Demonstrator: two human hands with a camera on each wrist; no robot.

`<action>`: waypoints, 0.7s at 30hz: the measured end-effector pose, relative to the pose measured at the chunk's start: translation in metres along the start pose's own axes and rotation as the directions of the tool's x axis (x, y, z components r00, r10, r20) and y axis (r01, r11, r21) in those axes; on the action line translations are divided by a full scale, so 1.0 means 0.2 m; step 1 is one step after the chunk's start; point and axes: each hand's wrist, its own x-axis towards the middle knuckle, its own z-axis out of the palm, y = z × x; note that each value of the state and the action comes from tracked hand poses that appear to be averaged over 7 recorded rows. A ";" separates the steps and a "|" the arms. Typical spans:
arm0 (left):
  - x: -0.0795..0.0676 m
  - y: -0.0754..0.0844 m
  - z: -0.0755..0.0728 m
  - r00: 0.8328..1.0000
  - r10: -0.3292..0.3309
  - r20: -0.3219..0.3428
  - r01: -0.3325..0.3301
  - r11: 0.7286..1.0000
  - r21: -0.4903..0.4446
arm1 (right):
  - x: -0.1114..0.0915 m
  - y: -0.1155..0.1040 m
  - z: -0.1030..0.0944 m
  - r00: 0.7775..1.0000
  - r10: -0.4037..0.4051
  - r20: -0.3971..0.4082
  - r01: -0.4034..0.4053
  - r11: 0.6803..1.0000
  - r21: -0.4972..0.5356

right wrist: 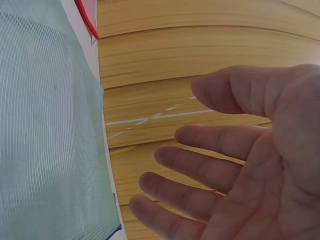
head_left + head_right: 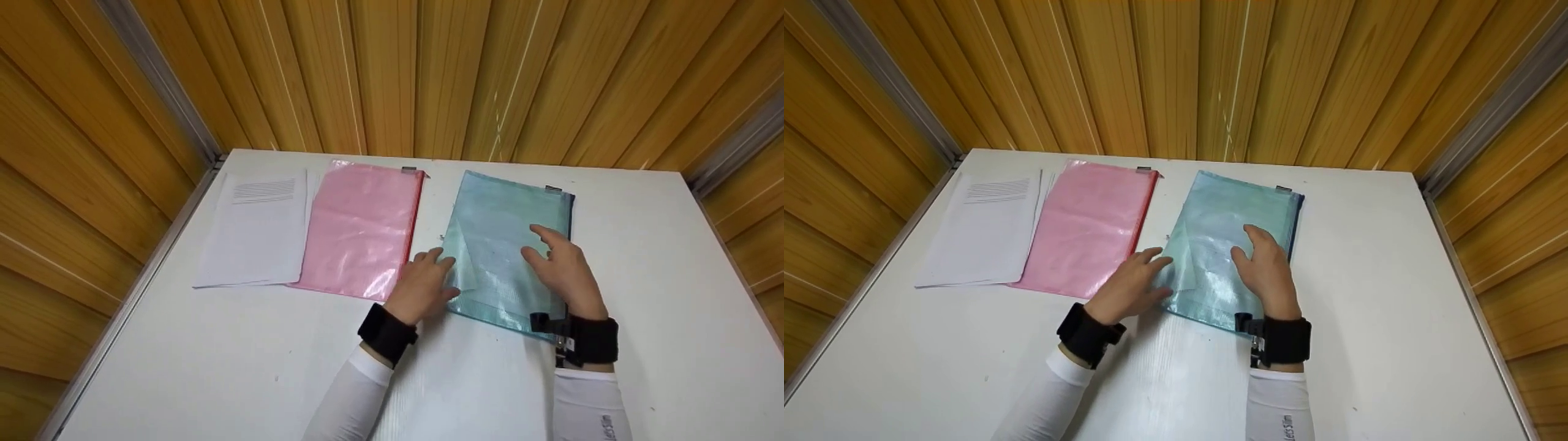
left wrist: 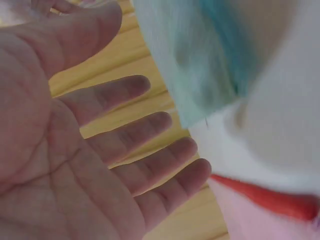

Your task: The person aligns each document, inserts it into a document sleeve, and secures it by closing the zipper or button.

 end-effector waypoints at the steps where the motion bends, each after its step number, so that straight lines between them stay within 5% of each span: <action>1: -0.01 -0.02 -0.02 1.000 -0.011 -0.014 0.010 1.000 -0.016 | 0.00 -0.01 0.01 1.000 -0.015 -0.002 0.015 1.000 -0.009; 10: -0.13 -0.22 -0.12 0.975 -0.093 -0.203 0.079 0.994 -0.077 | 0.03 -0.14 0.15 0.988 -0.154 -0.031 0.152 0.987 -0.056; 17: -0.17 -0.28 -0.08 0.925 -0.178 -0.335 0.181 0.983 -0.020 | 0.04 -0.23 0.29 0.973 -0.232 0.008 0.232 0.970 -0.074; 21: -0.18 -0.29 -0.05 0.917 -0.208 -0.341 0.231 0.973 0.026 | 0.05 -0.27 0.39 0.968 -0.240 0.072 0.245 0.967 -0.071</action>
